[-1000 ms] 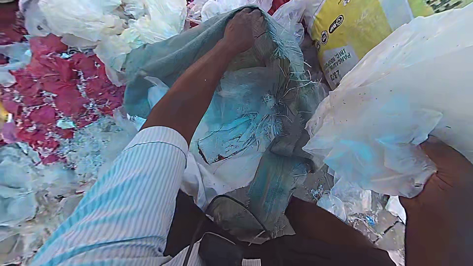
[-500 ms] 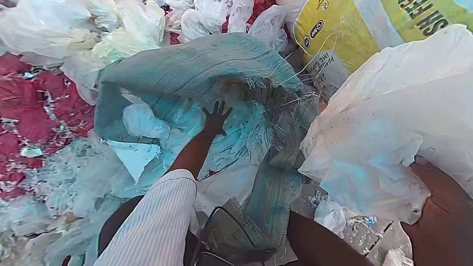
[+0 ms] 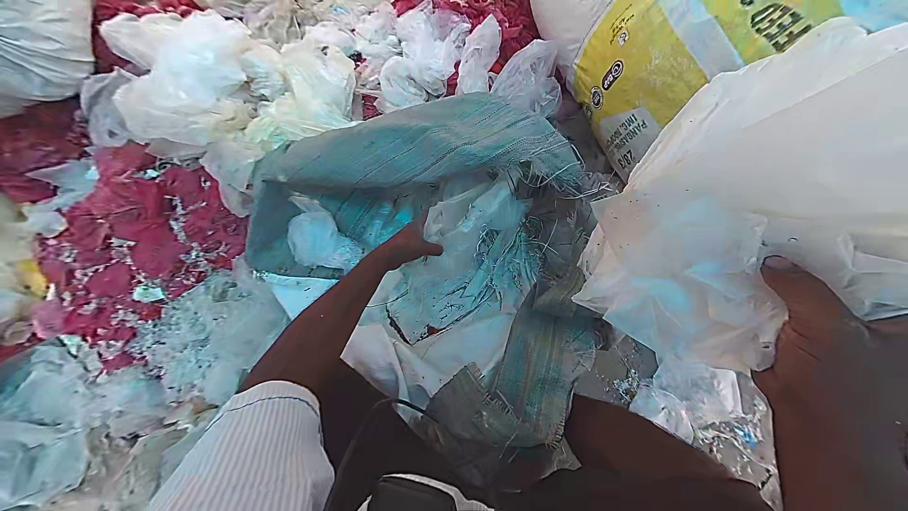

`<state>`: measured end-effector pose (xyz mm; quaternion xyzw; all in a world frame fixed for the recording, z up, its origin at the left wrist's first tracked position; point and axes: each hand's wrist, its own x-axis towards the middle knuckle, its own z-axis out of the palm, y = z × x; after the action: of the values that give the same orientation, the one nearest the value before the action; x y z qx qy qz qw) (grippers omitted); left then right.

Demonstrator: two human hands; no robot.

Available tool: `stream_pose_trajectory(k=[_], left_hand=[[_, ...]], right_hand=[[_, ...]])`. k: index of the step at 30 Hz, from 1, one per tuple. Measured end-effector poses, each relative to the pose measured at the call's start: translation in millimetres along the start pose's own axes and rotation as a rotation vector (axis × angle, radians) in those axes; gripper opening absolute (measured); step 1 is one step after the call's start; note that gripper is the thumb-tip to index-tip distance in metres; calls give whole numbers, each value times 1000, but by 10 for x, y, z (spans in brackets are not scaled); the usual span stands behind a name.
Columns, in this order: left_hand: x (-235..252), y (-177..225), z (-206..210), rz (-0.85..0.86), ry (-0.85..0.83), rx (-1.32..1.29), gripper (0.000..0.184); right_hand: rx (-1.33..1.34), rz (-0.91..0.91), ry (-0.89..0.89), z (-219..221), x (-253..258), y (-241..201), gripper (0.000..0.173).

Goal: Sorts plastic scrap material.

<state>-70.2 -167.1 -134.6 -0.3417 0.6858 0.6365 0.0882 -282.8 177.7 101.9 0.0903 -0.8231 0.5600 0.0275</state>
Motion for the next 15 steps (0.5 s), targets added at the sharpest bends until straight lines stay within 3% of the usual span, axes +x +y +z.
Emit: stream_pose_trajectory(k=[2,6,8,11,15], left_hand=[[-552,250,6,12,7,-220,80],[-1254,319,140,-52,205,-755,27],[-1222,35,99,-50,355,-745,31],[-1140,-244,-125,-100,665,-404,61],[-1368,-116,-388,174,954,-455,73]], right_hand=[[-12,-21,-38,95,-44,-143,55],[-32,-62,-102,239,-107,-331,57],[-34,-107,-114,301,-99,-351,64],[-65,-136,-138,383,-107,-350,66],[-112,-141,-170,490,-103,-278,62]])
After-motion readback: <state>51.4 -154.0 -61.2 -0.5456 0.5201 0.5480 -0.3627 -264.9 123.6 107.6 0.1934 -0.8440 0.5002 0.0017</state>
